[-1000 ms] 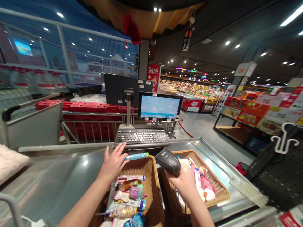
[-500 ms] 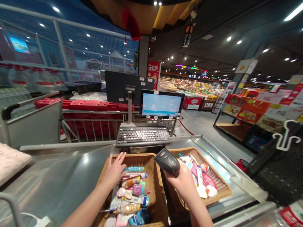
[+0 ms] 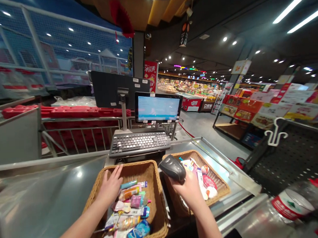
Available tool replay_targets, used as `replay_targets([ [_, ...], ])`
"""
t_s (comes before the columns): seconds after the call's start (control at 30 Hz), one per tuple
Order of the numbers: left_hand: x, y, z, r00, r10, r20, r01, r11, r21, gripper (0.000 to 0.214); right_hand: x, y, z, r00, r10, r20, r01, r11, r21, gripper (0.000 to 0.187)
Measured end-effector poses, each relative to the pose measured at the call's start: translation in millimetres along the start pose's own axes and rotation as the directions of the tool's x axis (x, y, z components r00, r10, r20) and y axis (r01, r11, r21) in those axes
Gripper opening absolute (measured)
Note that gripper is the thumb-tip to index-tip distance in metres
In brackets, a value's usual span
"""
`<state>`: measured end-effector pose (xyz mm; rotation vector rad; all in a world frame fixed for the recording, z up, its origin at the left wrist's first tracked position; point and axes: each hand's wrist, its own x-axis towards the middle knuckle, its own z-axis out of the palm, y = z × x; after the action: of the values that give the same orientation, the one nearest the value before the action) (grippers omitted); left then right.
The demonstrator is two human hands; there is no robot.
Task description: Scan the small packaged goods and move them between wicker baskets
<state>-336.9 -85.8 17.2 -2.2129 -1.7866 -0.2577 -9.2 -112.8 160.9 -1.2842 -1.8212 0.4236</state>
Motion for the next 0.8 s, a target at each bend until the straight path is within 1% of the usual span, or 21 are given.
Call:
replay_targets([
  [0.13, 5, -6, 11.6, 1.0, -0.003, -0.024, 0.002, 0.998, -0.062, 0.027, -6, 19, -20, 0.995, 0.064, -0.072, -0.067, 0.997, -0.046, 0.012],
  [0.2, 13, -3, 15.0, 0.999, -0.017, -0.05, 0.012, 0.995, -0.102, 0.027, -10, 32, -34, 0.988, 0.103, -0.116, -0.111, 0.991, -0.069, 0.013],
  [0.27, 27, 8, 12.4, 0.998, -0.026, -0.064, 0.016, 0.989, -0.15, 0.028, -14, 44, -50, 0.978, 0.141, -0.156, -0.156, 0.984, -0.084, 0.016],
  [0.33, 44, 26, 3.3, 0.998, -0.026, -0.056, 0.015, 0.981, -0.195, 0.028, -17, 53, -66, 0.968, 0.167, -0.187, -0.187, 0.978, -0.091, 0.017],
  [0.43, 70, 66, -16.7, 0.999, 0.005, -0.039, -0.016, 0.962, -0.274, 0.027, -19, 63, -89, 0.955, 0.191, -0.228, -0.217, 0.972, -0.093, 0.018],
  [0.57, 96, 131, -37.5, 0.994, 0.109, -0.029, -0.112, 0.911, -0.397, 0.022, -20, 75, -111, 0.935, 0.207, -0.289, -0.241, 0.967, -0.084, 0.021],
  [0.67, 109, 185, -42.4, 0.981, 0.196, -0.008, -0.174, 0.847, -0.503, 0.023, -19, 85, -121, 0.927, 0.214, -0.309, -0.247, 0.966, -0.073, 0.023],
  [0.8, 123, 251, -38.9, 0.966, 0.256, 0.038, -0.191, 0.803, -0.564, 0.023, -17, 96, -132, 0.922, 0.227, -0.313, -0.258, 0.964, -0.06, 0.021],
])
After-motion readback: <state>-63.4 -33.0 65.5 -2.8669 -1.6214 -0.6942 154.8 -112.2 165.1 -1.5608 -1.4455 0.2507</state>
